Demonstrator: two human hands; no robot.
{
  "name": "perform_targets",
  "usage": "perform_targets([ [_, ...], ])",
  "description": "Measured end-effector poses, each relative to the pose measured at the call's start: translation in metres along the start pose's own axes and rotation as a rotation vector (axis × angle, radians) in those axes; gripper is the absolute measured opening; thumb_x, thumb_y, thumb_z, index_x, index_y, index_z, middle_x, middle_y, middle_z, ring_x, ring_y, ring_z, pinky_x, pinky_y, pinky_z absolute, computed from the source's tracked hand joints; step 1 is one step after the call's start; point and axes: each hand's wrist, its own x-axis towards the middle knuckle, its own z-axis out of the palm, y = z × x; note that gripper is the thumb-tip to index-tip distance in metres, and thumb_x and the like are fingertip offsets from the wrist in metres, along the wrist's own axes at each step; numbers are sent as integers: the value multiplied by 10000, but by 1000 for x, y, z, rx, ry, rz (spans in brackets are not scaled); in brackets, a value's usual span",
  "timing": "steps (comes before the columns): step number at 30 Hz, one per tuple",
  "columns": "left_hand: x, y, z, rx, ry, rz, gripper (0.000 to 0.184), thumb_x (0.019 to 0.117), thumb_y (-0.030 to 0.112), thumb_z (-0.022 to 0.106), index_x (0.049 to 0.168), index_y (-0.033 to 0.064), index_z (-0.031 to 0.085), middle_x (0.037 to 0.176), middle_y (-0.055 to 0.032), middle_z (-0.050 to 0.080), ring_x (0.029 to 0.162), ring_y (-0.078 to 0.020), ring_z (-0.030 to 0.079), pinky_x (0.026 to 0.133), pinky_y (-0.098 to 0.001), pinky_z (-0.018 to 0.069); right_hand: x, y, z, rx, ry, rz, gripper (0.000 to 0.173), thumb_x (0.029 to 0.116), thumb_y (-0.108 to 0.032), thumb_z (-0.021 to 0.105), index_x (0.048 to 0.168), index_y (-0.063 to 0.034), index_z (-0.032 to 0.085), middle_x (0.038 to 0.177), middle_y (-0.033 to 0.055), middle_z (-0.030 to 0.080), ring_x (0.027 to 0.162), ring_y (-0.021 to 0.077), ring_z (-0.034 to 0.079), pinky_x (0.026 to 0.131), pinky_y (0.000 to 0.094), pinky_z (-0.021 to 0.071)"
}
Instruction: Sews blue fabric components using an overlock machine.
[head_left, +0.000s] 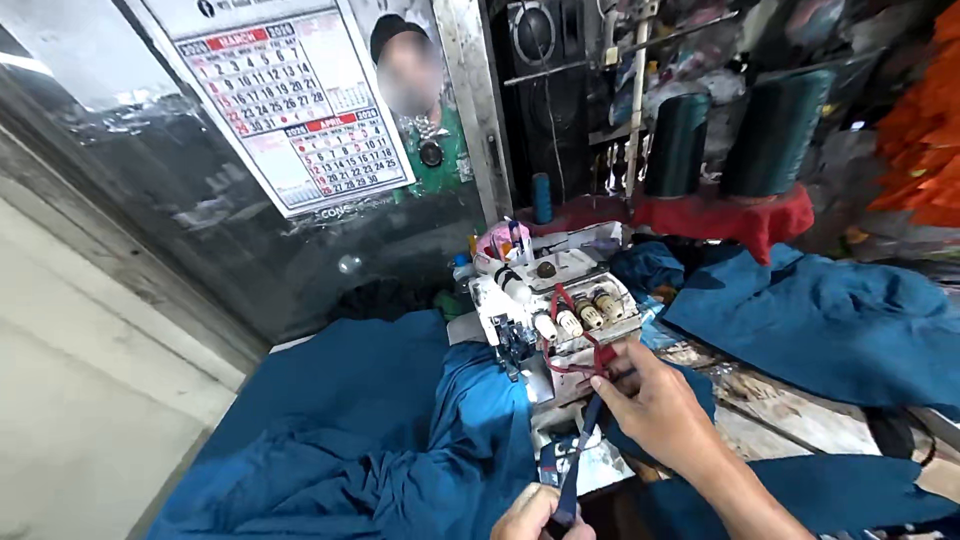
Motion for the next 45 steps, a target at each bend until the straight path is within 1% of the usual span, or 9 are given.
perform_targets([
  [4,25,-5,2,81,95,52,180,1023,239,639,1072,83,714,1065,-29,688,639,-146,679,559,-335,640,-4,-21,-3,665,3,183,375,962,-124,711,1297,-153,544,1126,183,696,865,389,742,682,518,670],
  [7,49,13,2,134,217,149,187,1028,267,636,1018,107,733,866,10,685,549,-113,628,481,-294,594,-30,-12,-5,578,42,246,640,959,-305,717,1515,-221,410,1357,103,632,1036,332,729,770,513,671],
  [10,69,25,-17,308,155,169,208,1038,331,595,1053,190,748,871,100,730,625,-41,653,544,-253,579,-79,1,4,273,113,91,562,945,-310,732,1404,-71,515,1310,97,623,856,210,733,632,397,665],
  [16,93,41,-33,407,-188,145,237,1044,226,512,1132,172,726,920,61,737,725,-62,706,669,-280,630,-63,-12,14,148,-134,-162,594,935,-174,701,1497,-184,508,1311,-26,670,810,86,719,703,311,658],
  [21,95,10,-25,279,-61,256,179,1037,191,603,1143,114,725,949,42,743,791,-78,729,737,-271,656,-39,-13,-17,80,-89,-145,136,937,-216,697,1035,-215,791,947,-82,739,766,54,704,681,273,638],
  [30,107,-32,10,911,219,274,202,1009,220,571,1015,151,760,888,12,731,827,-111,715,767,-310,605,-54,-23,-55,712,133,-94,167,977,-117,645,1120,-63,714,935,191,716,705,303,730,641,404,665],
  [34,109,-26,10,1040,178,64,234,1015,264,554,1034,156,761,835,-40,732,768,-208,730,691,-423,603,-44,-36,-62,880,239,-159,168,1011,-177,599,1157,-143,674,994,115,682,803,219,713,727,411,648],
  [39,120,-13,19,1079,57,-278,276,1033,339,531,1177,238,743,1038,-45,766,978,-261,738,836,-520,587,-26,-59,-75,1069,133,-198,219,1059,-252,443,1197,-156,583,1163,117,652,1019,242,694,819,406,623],
  [45,96,-23,1,905,247,86,225,990,238,598,1132,232,771,927,34,769,817,-125,738,744,-396,619,-34,-46,-71,1208,-129,78,271,1073,-315,423,1214,-167,601,1137,165,668,834,265,718,703,410,634],
])
